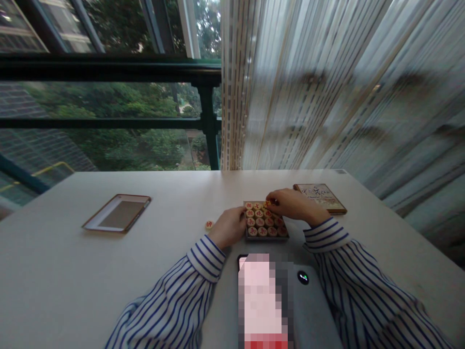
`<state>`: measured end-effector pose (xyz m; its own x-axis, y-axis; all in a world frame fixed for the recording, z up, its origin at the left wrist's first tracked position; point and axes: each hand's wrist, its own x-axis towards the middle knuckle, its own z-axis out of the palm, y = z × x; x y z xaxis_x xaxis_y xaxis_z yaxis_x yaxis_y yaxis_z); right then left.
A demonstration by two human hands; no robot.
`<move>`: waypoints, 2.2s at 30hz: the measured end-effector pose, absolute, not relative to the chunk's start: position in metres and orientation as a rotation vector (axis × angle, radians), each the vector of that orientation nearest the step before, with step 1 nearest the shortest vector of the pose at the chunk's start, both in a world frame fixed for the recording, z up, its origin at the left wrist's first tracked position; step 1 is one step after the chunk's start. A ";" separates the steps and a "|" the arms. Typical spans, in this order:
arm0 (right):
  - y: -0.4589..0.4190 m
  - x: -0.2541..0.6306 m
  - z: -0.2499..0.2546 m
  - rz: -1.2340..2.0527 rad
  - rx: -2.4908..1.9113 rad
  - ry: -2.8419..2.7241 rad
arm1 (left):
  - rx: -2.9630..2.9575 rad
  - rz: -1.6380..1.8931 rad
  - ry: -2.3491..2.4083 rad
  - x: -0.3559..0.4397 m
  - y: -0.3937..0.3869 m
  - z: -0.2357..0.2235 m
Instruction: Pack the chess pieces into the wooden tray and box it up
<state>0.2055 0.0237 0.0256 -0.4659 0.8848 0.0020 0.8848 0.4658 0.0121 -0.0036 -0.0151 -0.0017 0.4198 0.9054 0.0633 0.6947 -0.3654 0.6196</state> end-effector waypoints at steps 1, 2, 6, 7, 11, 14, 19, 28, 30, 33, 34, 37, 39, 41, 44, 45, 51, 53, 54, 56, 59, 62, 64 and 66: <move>0.024 0.206 0.025 0.014 1.621 2.684 | 2.174 0.543 1.353 -0.004 -0.015 -0.001; 0.024 0.206 0.025 0.010 1.620 2.683 | 2.180 0.543 1.353 -0.004 -0.015 -0.001; 0.025 0.206 0.024 -0.002 1.615 2.683 | 2.181 0.549 1.334 -0.004 -0.016 0.001; 0.025 0.206 0.024 -0.004 1.612 2.685 | 2.177 0.549 1.335 -0.004 -0.016 0.001; 0.024 0.205 0.025 -0.008 1.611 2.684 | 2.165 0.550 1.353 -0.004 -0.016 -0.001; 0.024 0.205 0.026 -0.020 1.610 2.678 | 2.161 0.545 1.358 -0.004 -0.015 -0.002; 0.025 0.206 0.026 -0.017 1.607 2.670 | 2.188 0.553 1.348 -0.004 -0.016 -0.002; 0.026 0.208 0.027 -0.016 1.552 2.686 | 2.188 0.554 1.344 -0.004 -0.015 -0.002; 0.027 0.209 0.026 -0.013 1.540 2.707 | 2.194 0.553 1.348 -0.004 -0.015 -0.002; 0.027 0.210 0.026 -0.030 1.520 2.725 | 2.205 0.549 1.333 -0.004 -0.015 -0.002; 0.027 0.210 0.026 -0.037 1.516 2.727 | 2.202 0.544 1.332 -0.004 -0.015 -0.001; 0.026 0.209 0.027 -0.044 1.511 2.732 | 2.173 0.519 1.353 -0.004 -0.017 0.001; 0.025 0.208 0.028 -0.047 1.515 2.731 | 2.148 0.492 1.378 -0.003 -0.018 0.004; 0.024 0.207 0.029 -0.058 1.520 2.722 | 2.128 0.467 1.403 -0.002 -0.019 0.007; 0.024 0.206 0.030 -0.062 1.511 2.719 | 2.117 0.453 1.415 -0.001 -0.020 0.009; 0.024 0.206 0.030 -0.058 1.510 2.720 | 2.120 0.453 1.412 -0.001 -0.020 0.009; 0.025 0.206 0.027 -0.044 1.509 2.729 | 2.162 0.471 1.379 -0.002 -0.018 0.006; 0.026 0.206 0.027 -0.046 1.499 2.744 | 2.175 0.489 1.361 -0.003 -0.018 0.005; 0.026 0.206 0.027 -0.049 1.497 2.748 | 2.180 0.498 1.354 -0.003 -0.018 0.004; 0.026 0.206 0.027 -0.059 1.500 2.740 | 2.174 0.496 1.358 -0.003 -0.018 0.005; 0.025 0.205 0.028 -0.063 1.502 2.730 | 2.147 0.467 1.395 -0.002 -0.019 0.007; 0.025 0.205 0.029 -0.057 1.489 2.742 | 2.154 0.486 1.381 -0.002 -0.019 0.006; 0.024 0.205 0.029 -0.060 1.485 2.744 | 2.174 0.517 1.349 -0.003 -0.018 0.005; 0.024 0.204 0.030 -0.064 1.490 2.737 | 2.185 0.529 1.335 -0.003 -0.018 0.004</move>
<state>0.2043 0.0240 0.0295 -0.5429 0.8388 -0.0414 0.8398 0.5424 -0.0239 -0.0032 -0.0178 0.0038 0.4375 0.8973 0.0585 0.6939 -0.3783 0.6127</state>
